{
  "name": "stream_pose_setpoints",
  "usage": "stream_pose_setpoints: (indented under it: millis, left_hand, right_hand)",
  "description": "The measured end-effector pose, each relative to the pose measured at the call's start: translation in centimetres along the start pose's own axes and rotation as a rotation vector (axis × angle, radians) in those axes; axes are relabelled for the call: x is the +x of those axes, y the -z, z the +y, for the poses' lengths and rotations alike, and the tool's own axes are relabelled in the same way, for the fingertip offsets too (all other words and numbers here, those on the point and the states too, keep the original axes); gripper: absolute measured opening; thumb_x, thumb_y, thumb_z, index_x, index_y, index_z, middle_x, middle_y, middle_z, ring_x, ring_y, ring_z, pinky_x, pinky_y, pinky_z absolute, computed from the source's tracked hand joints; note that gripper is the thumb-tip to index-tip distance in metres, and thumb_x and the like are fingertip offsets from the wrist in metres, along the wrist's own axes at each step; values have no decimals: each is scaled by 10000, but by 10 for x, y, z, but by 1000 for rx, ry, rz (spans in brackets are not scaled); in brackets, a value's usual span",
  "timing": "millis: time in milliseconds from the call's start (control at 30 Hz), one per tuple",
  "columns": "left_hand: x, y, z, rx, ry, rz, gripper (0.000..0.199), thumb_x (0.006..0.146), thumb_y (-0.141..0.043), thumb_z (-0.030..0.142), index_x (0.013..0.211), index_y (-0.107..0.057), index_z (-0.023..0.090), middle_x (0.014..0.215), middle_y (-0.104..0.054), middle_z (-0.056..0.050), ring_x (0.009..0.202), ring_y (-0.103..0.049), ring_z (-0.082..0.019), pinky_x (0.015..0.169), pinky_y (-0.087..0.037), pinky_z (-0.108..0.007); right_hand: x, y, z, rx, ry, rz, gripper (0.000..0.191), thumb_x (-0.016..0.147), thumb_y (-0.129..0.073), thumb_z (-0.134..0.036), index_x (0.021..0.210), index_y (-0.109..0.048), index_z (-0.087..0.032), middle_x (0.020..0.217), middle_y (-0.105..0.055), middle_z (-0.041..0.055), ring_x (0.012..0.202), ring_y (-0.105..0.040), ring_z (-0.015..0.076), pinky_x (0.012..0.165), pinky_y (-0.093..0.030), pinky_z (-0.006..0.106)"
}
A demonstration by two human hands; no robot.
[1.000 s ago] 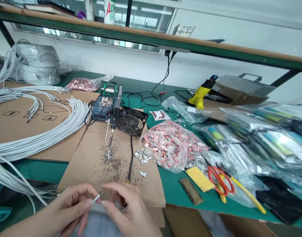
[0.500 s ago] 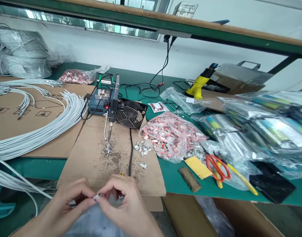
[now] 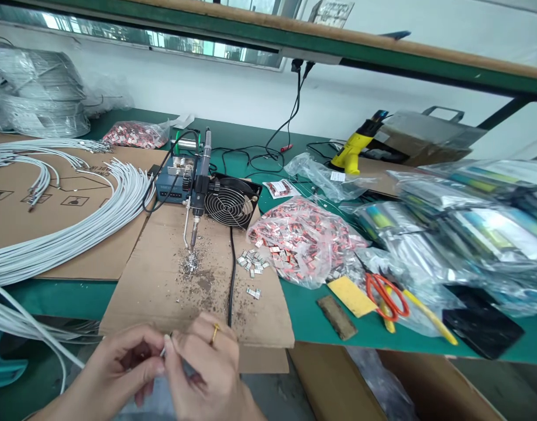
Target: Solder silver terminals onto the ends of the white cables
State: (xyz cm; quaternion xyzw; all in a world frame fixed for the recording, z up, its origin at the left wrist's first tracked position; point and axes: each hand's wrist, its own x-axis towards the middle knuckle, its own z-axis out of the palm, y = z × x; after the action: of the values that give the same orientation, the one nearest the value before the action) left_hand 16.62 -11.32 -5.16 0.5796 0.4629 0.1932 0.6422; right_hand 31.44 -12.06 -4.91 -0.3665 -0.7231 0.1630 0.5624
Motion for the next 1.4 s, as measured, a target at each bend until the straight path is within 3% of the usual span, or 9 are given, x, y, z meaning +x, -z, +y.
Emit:
stream_pose_setpoints:
  millis: [100,267,333,433,700,933,1100,1233,1400]
  left_hand:
    - [-2,4,3,182,-123,73,393,756,-506,491,789,-628,120,662,-490,1,527,-455,24,465,-368,-30]
    - [-5,9,14,59,-94,15,472,732,-500,551,805,-642,107,702,-498,-5,472,-460,31,436,-366,-52]
    - [-3,12,16,-49,-41,-51,548,705,-488,607,786,-615,80,667,-483,3,426,-439,27,412,-362,-76]
    - [1,14,14,-23,-18,-88,526,754,-429,580,736,-566,73,550,-451,22,419,-429,13,428,-353,-79]
    - [1,15,12,464,-272,48,348,856,-366,325,742,-626,123,556,-552,-3,554,-455,12,588,-305,-77]
    - [5,9,16,-92,-39,-143,575,700,-455,651,611,-505,85,454,-406,39,392,-407,10,457,-312,-97]
    - [2,10,22,-256,2,-140,529,643,-575,608,654,-512,83,479,-413,50,382,-439,5,418,-324,-88]
    - [-6,13,31,-181,36,49,458,656,-611,533,776,-579,91,598,-445,48,411,-455,25,424,-362,-74]
    - [-3,16,28,157,-32,15,436,747,-500,523,858,-639,125,704,-486,11,486,-480,25,462,-379,-70]
  right_hand:
    - [3,4,3,94,-141,-67,218,737,-552,-54,559,-470,-148,473,-392,-29,462,-351,82,465,-275,220]
    - [6,23,14,509,-436,166,223,831,-571,-213,618,-519,-176,493,-406,-44,459,-350,79,440,-297,188]
    - [9,31,13,416,-410,-10,26,783,-644,-203,759,-636,-212,573,-519,-28,524,-428,88,486,-343,193]
    - [15,36,6,255,-367,-324,181,715,-712,-170,884,-675,-219,689,-606,-7,623,-507,102,555,-384,203]
    - [25,40,-1,23,-324,-470,51,746,-652,-106,723,-656,-152,630,-592,-2,643,-531,107,631,-374,245]
    - [4,7,10,595,-344,-90,43,716,-708,-181,690,-676,-195,543,-586,2,535,-434,106,540,-332,242]
    - [-6,-14,17,893,-460,111,35,773,-670,-280,763,-683,-249,513,-524,-21,509,-417,105,518,-322,233]
    - [3,9,23,602,-486,181,51,782,-652,-268,751,-661,-227,589,-529,-9,542,-442,104,501,-339,211]
    - [17,28,14,259,-441,-216,106,683,-714,-180,785,-689,-169,588,-539,-4,545,-471,100,490,-347,202]
